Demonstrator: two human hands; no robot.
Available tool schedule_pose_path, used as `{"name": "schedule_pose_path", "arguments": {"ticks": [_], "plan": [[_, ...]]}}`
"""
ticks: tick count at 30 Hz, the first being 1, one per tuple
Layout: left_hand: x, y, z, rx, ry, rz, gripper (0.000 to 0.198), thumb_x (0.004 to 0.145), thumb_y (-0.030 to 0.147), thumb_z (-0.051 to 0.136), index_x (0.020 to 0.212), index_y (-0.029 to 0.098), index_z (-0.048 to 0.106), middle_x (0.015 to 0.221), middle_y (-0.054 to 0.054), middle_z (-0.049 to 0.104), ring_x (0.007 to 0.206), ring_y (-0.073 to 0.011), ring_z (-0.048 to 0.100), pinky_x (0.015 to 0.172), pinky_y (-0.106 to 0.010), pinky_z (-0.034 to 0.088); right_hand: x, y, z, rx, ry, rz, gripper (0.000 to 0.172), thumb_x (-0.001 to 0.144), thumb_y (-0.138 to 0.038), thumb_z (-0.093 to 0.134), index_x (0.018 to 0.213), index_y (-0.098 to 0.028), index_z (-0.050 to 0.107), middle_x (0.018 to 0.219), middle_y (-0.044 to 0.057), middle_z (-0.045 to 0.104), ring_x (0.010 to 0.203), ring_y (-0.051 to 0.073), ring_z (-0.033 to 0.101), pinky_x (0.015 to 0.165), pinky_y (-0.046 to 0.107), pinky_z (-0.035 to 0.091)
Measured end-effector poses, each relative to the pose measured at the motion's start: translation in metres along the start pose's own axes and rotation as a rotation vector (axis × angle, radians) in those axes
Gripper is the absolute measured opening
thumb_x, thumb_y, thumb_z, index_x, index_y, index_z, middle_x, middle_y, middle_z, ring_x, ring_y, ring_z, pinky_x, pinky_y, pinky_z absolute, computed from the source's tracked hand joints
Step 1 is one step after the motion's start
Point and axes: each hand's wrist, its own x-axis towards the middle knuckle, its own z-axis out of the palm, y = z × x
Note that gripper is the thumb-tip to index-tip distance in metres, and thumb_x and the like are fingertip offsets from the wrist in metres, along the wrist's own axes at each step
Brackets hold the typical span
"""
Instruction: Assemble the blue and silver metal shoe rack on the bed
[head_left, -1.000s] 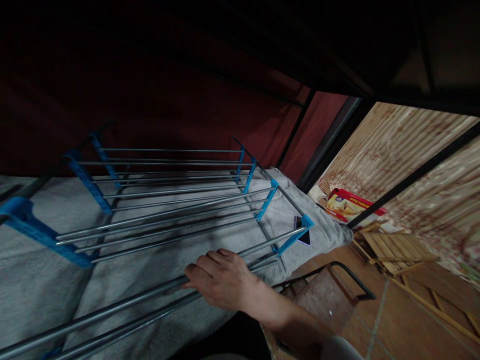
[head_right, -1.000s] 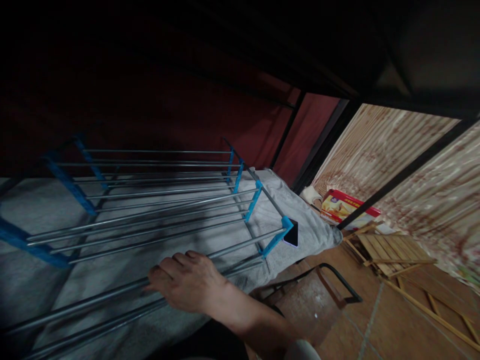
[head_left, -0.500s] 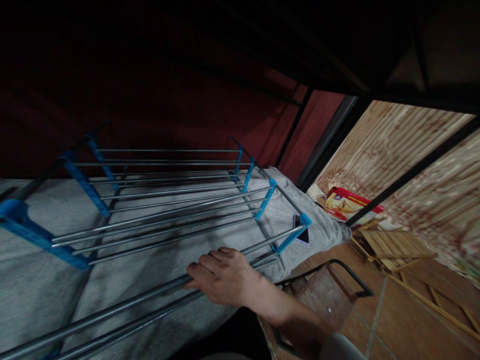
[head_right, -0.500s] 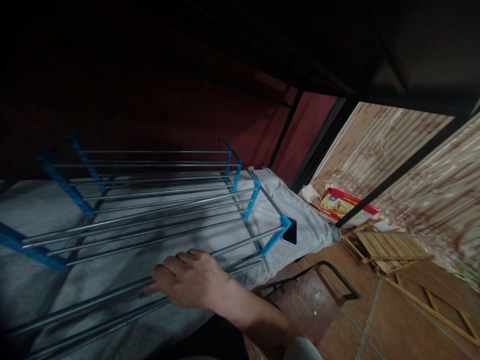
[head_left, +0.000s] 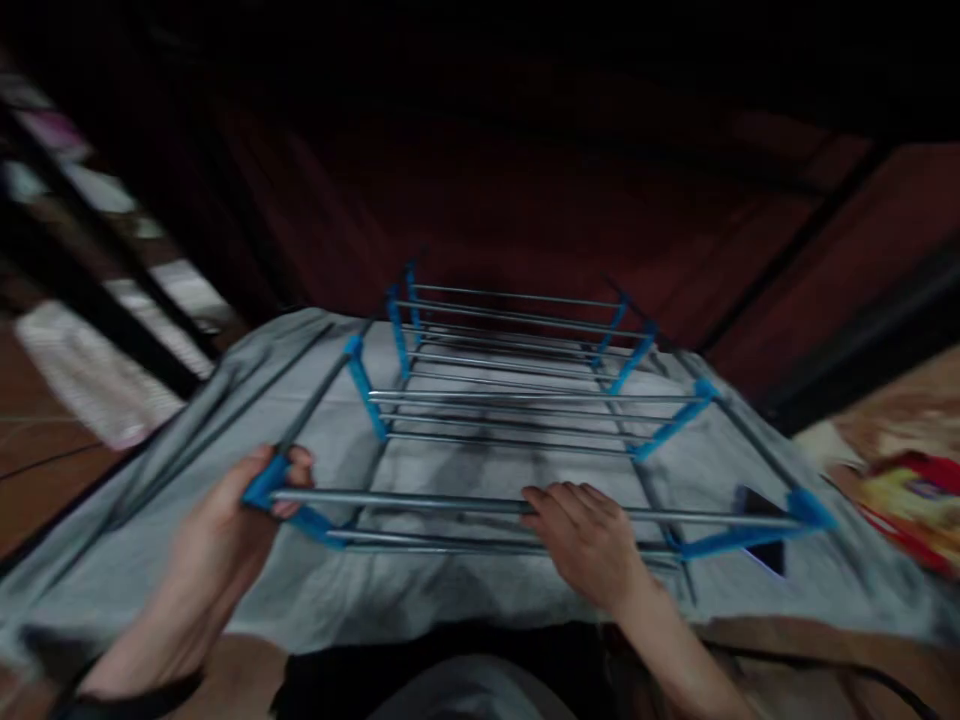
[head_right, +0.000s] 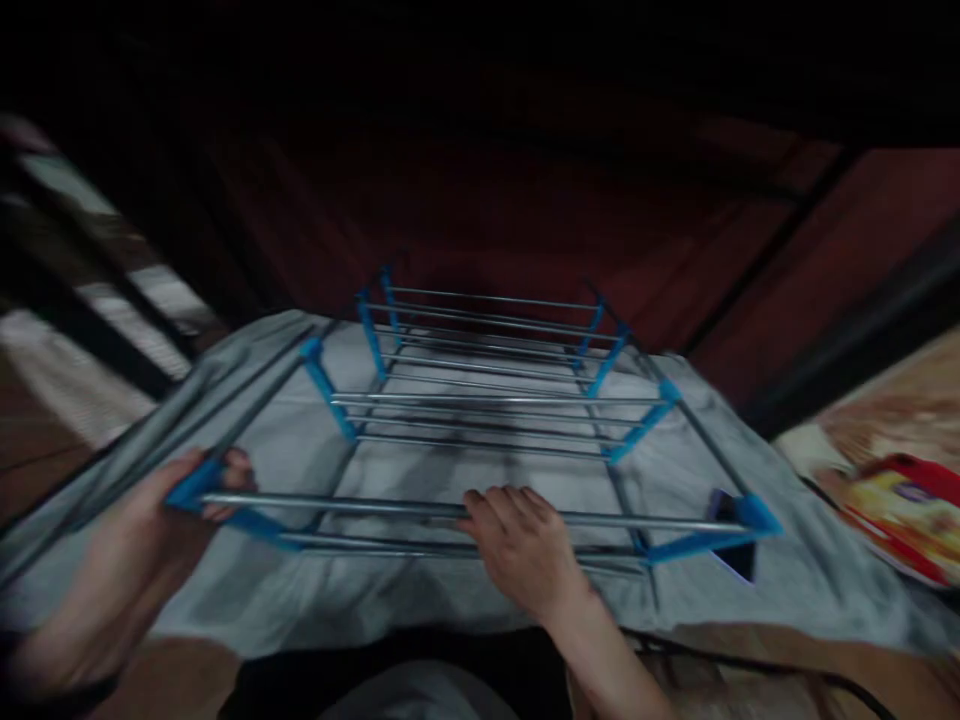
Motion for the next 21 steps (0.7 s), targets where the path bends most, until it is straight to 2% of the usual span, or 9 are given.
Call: {"name": "schedule_pose_path", "arguments": {"ticks": [3,8,14,21], "plan": [[-0.0069,0.0014,-0.0110,-0.087,-0.019,-0.015,0.033,0.087,0.042,0.049,0.077,0.014,0.062,0.056,0.001,0.048,0.049,-0.0082,0.037,0.051,-0.021,0.037,-0.0001,0.0044,0.0019,0.022,0.042,-0.037,0.020,0.099,-0.028,0.048,0.108,-0.017,0.062,0.081,0.003,0.064,0.075,0.015,0.056,0.076,0.031,0.038],[-0.0052,-0.0023,-0.0037,-0.096,-0.017,0.030,0.038,0.089,0.046,0.045,0.077,0.014,0.062,0.053,0.002,0.045,0.048,-0.0087,0.034,0.050,-0.022,0.033,-0.0006,0.0056,0.0006,0.037,0.072,-0.092,0.023,0.099,-0.029,0.047,0.109,-0.016,0.063,0.078,0.002,0.062,0.070,0.014,0.055,0.074,0.030,0.037],[-0.0067,-0.0069,-0.0072,-0.111,-0.041,0.028,0.039,0.090,0.047,0.043,0.079,0.015,0.062,0.051,0.003,0.042,0.048,-0.0096,0.034,0.051,-0.022,0.033,-0.0037,0.0064,-0.0007,0.039,0.051,-0.095,0.023,0.099,-0.028,0.046,0.108,-0.016,0.064,0.078,0.002,0.063,0.069,0.013,0.056,0.072,0.030,0.037],[-0.0062,-0.0077,-0.0054,-0.091,-0.017,0.052,0.038,0.088,0.048,0.045,0.078,0.015,0.061,0.055,0.001,0.047,0.049,-0.0105,0.037,0.051,-0.024,0.033,-0.0018,0.0076,-0.0018,0.054,0.041,-0.137,0.023,0.099,-0.026,0.046,0.109,-0.015,0.063,0.078,0.002,0.063,0.068,0.013,0.056,0.070,0.029,0.038]]}}
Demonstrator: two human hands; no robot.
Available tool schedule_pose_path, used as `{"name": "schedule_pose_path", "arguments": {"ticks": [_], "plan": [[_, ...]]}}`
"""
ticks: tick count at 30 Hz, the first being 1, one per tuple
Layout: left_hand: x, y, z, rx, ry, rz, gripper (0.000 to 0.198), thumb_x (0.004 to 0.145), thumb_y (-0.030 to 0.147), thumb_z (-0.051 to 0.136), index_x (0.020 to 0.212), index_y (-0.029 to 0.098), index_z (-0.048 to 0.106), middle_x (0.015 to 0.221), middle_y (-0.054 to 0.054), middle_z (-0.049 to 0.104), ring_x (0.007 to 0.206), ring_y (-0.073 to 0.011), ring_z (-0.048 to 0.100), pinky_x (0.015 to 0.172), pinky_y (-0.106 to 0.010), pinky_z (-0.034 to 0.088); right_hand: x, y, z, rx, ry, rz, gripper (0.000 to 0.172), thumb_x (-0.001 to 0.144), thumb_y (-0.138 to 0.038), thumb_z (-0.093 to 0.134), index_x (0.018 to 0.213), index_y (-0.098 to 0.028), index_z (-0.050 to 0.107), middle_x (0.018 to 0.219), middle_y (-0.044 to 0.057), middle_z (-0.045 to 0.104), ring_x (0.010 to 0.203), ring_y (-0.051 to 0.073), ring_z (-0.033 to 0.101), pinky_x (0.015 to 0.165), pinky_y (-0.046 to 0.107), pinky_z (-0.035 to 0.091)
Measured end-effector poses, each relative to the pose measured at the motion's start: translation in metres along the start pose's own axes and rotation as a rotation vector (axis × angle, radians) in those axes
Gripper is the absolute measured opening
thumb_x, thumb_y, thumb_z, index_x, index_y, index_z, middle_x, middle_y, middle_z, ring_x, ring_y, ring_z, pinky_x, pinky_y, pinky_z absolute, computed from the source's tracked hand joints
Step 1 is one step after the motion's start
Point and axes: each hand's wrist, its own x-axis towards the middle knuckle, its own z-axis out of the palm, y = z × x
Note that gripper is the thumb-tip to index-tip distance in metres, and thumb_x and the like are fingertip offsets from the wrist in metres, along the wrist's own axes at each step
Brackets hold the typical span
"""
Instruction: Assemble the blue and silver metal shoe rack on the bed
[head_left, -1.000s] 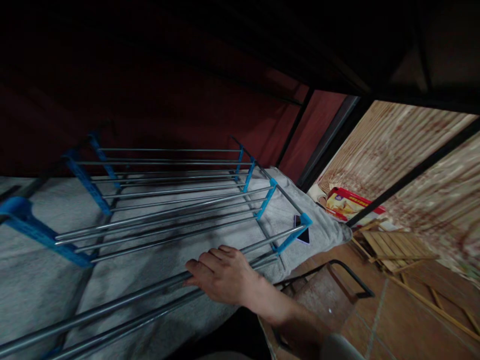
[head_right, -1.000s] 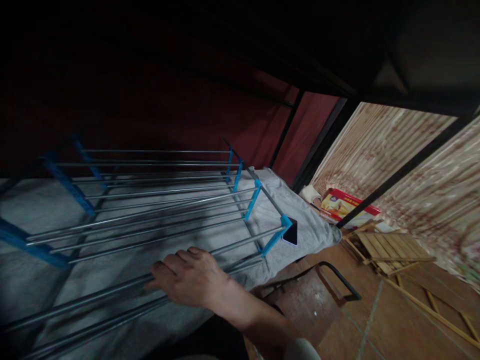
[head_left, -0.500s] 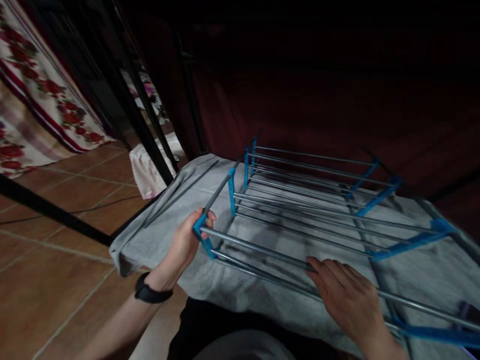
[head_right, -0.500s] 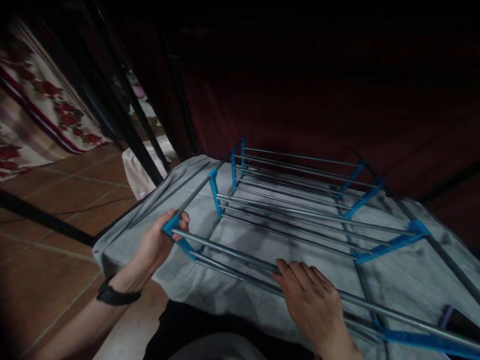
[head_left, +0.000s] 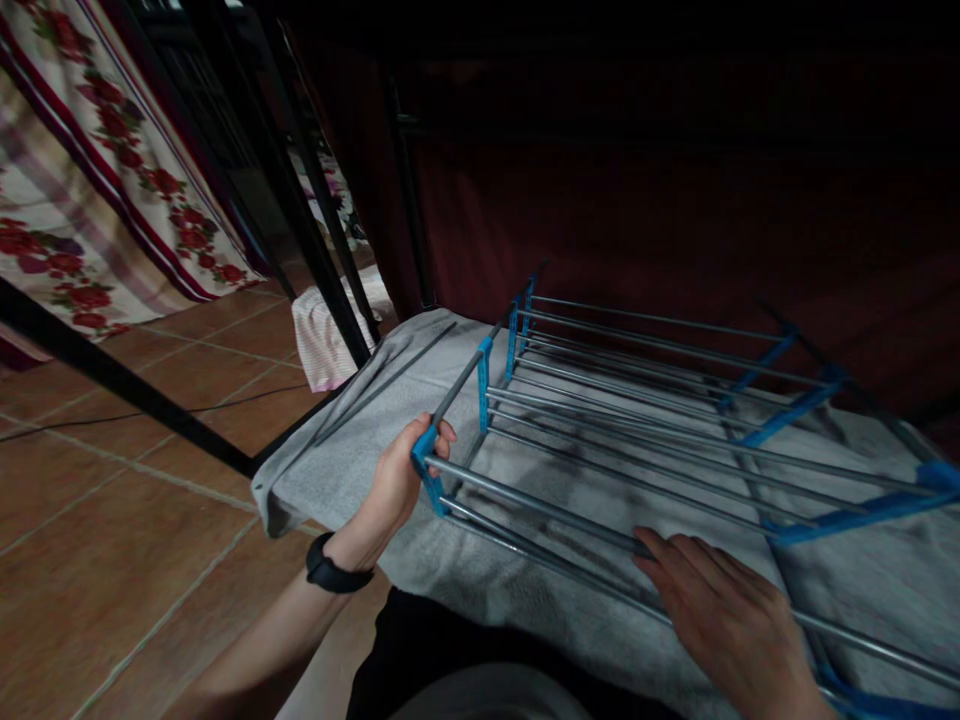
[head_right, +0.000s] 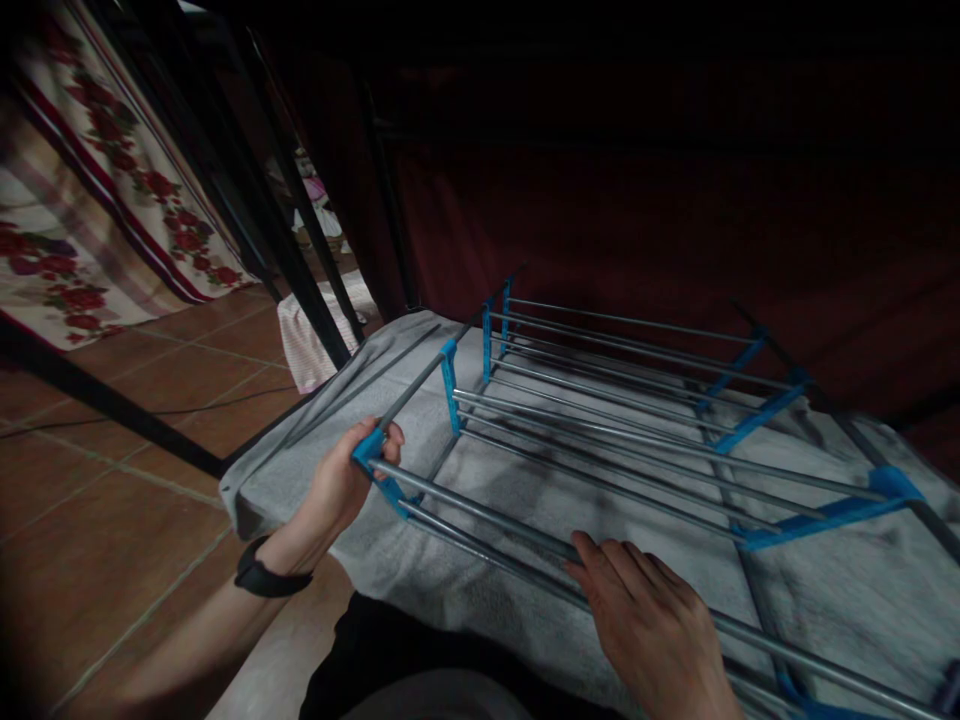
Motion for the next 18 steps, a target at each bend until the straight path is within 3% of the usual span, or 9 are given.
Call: {"name": "schedule_pose_path", "arguments": {"ticks": [18], "plan": [[0.0002,0.0011,-0.0037,0.063,-0.051,-0.019,0.043,0.089,0.051,0.041,0.078,0.014,0.062,0.053,0.001,0.048,0.049,-0.0108,0.038,0.051,-0.023,0.034,-0.0003,0.0025,-0.0012,-0.012,-0.061,0.015,0.029,0.102,-0.027,0.036,0.104,-0.017,0.063,0.093,0.005,0.068,0.075,0.014,0.061,0.072,0.029,0.039]]}}
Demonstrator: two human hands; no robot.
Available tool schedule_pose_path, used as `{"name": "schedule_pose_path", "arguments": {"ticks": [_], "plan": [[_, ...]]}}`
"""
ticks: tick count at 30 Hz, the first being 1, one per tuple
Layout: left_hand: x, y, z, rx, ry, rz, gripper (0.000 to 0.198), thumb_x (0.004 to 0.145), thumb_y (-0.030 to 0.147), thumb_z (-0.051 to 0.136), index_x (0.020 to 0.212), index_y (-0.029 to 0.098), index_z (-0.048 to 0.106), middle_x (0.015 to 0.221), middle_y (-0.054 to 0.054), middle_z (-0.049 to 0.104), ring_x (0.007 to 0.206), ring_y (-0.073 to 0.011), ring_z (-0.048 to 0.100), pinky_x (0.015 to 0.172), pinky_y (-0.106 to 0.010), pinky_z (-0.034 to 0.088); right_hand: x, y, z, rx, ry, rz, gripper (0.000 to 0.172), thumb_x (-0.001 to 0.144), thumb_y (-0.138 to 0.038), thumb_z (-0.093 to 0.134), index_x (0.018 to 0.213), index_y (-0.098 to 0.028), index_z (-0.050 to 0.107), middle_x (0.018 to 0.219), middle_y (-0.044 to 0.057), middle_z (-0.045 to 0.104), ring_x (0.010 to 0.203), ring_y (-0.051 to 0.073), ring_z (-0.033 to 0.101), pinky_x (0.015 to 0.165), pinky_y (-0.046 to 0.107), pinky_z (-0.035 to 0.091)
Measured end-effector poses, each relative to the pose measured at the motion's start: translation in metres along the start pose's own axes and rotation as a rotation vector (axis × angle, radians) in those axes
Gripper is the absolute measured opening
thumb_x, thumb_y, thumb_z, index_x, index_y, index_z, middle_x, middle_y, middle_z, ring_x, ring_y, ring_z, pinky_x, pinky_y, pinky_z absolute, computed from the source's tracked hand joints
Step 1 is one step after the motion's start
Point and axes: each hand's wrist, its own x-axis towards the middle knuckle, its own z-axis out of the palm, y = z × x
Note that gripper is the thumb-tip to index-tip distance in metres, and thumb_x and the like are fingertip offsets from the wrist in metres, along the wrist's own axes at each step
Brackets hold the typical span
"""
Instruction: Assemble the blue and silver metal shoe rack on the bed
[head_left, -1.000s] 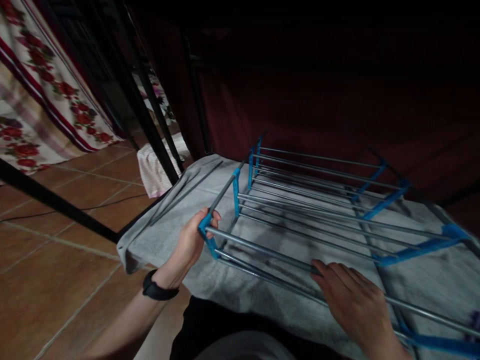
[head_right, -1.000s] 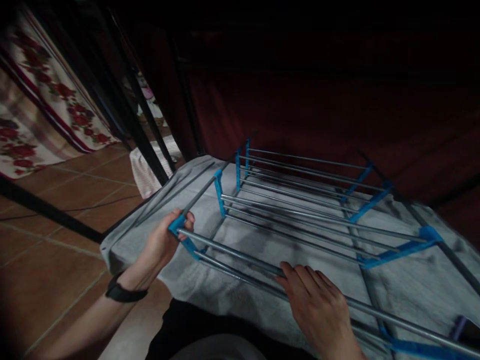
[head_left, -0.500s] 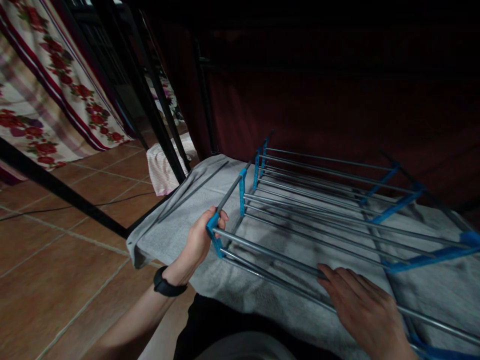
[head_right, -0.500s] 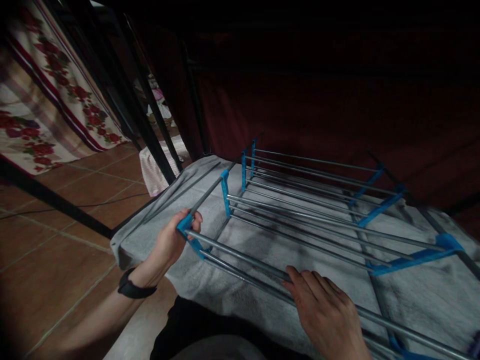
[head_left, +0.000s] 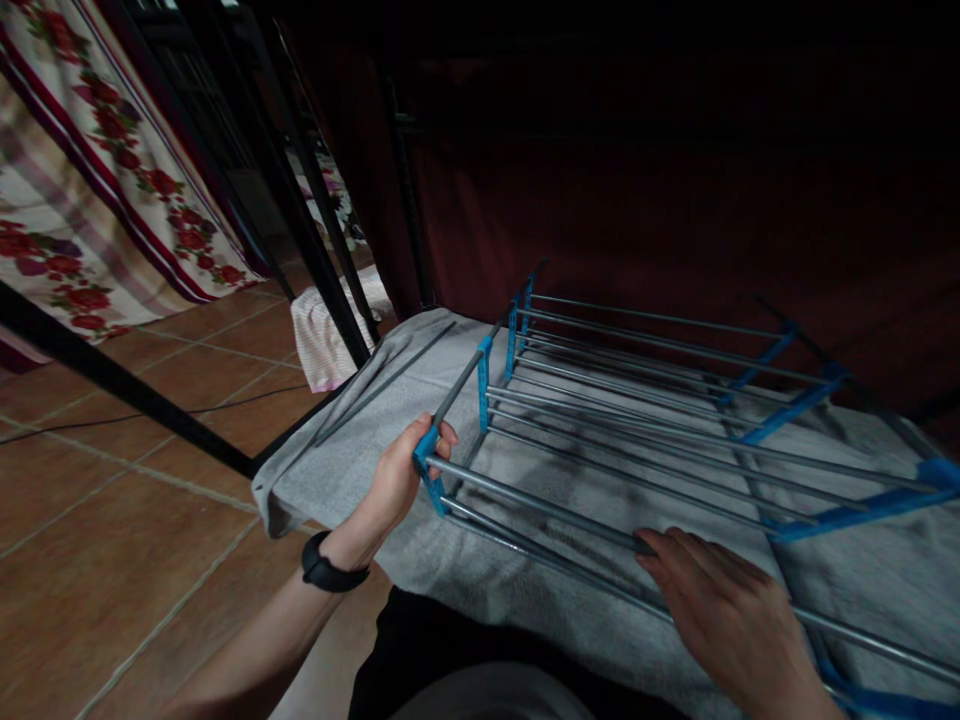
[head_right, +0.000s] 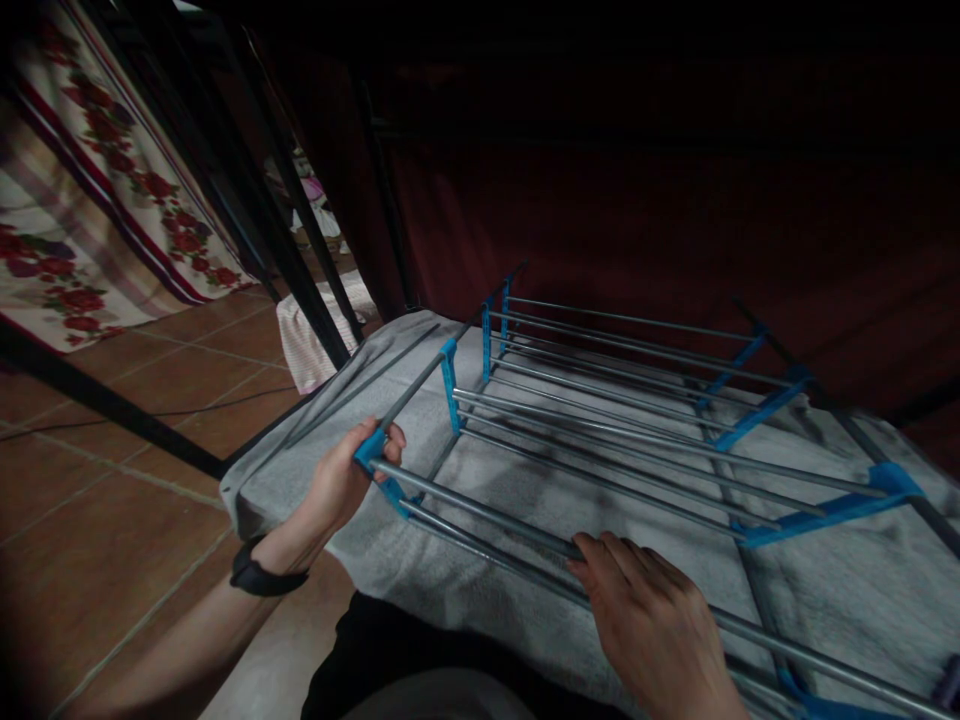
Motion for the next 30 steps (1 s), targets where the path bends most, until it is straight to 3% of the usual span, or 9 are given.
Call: {"name": "schedule_pose_path", "arguments": {"ticks": [7,11,14,19,30], "plan": [[-0.001,0.001,0.002,0.004,0.003,-0.003,0.044,0.089,0.051,0.043,0.078,0.014,0.062,0.057,0.000,0.051,0.050,-0.0110,0.041,0.052,-0.024,0.036,0.003,-0.005,-0.001,-0.045,0.011,0.008,0.028,0.101,-0.027,0.040,0.112,-0.015,0.062,0.086,0.005,0.067,0.071,0.015,0.058,0.074,0.031,0.039],[-0.002,0.001,0.003,-0.018,0.027,-0.008,0.043,0.089,0.050,0.042,0.080,0.014,0.063,0.061,0.000,0.052,0.052,-0.0105,0.041,0.052,-0.023,0.036,0.003,-0.012,-0.005,-0.098,0.045,0.027,0.033,0.098,-0.029,0.047,0.125,-0.012,0.056,0.093,0.008,0.068,0.084,0.020,0.059,0.087,0.039,0.040],[-0.002,0.001,0.004,-0.040,0.026,-0.010,0.043,0.089,0.050,0.043,0.081,0.013,0.064,0.060,0.000,0.051,0.052,-0.0105,0.041,0.052,-0.023,0.035,-0.003,-0.013,-0.005,-0.056,0.087,0.042,0.027,0.097,-0.026,0.050,0.120,-0.014,0.059,0.099,0.007,0.068,0.091,0.020,0.060,0.093,0.041,0.038],[-0.001,0.001,0.005,-0.050,0.038,-0.014,0.042,0.088,0.051,0.045,0.083,0.014,0.064,0.060,0.000,0.051,0.052,-0.0107,0.042,0.052,-0.023,0.035,-0.015,-0.009,0.002,-0.009,0.098,0.067,0.023,0.094,-0.019,0.055,0.117,-0.016,0.061,0.096,0.006,0.069,0.087,0.017,0.061,0.090,0.036,0.042],[-0.001,0.003,0.006,-0.022,0.059,-0.008,0.045,0.087,0.052,0.043,0.080,0.014,0.065,0.058,-0.001,0.052,0.052,-0.0121,0.044,0.051,-0.025,0.035,-0.010,-0.011,-0.001,-0.016,0.109,0.081,0.023,0.093,-0.016,0.055,0.115,-0.016,0.063,0.089,0.004,0.069,0.081,0.016,0.062,0.093,0.036,0.041]]}}
